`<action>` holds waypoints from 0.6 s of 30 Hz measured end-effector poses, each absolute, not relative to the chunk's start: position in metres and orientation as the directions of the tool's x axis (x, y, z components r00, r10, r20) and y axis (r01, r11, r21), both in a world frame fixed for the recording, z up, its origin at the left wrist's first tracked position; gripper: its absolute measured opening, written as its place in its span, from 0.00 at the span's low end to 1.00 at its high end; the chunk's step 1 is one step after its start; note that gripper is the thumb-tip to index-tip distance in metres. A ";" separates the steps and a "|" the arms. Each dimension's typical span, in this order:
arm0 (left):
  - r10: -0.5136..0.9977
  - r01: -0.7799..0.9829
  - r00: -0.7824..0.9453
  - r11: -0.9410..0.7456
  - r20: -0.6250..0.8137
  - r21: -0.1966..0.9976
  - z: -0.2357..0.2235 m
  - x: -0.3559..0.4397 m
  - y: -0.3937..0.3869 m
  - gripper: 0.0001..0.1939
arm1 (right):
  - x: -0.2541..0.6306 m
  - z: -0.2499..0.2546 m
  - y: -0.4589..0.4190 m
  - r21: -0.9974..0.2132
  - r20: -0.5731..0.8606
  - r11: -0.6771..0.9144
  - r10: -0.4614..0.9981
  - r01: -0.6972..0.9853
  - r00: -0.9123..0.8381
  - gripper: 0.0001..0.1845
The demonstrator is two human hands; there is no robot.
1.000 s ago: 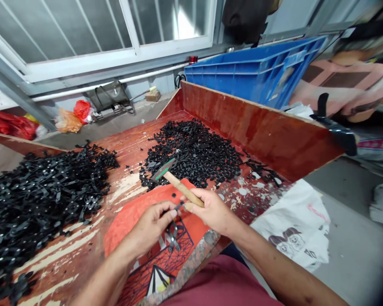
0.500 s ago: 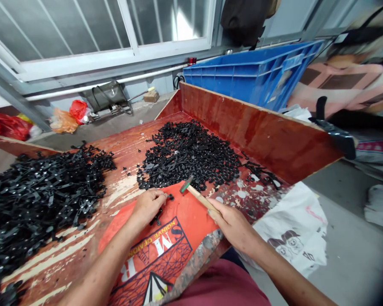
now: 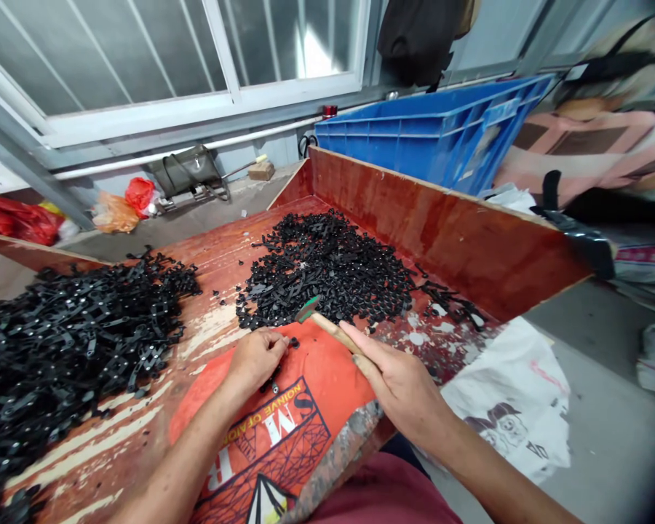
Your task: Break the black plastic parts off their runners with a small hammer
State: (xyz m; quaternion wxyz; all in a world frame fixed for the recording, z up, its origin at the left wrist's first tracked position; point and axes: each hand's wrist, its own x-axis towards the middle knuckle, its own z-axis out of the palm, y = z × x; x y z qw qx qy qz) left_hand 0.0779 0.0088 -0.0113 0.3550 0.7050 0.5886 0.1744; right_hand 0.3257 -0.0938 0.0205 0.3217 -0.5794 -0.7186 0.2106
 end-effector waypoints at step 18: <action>0.967 0.725 0.233 -0.103 -0.101 0.681 -0.008 0.081 0.004 0.17 | 0.318 0.019 -0.087 -0.548 0.152 0.225 0.974 0.805 -0.169 0.31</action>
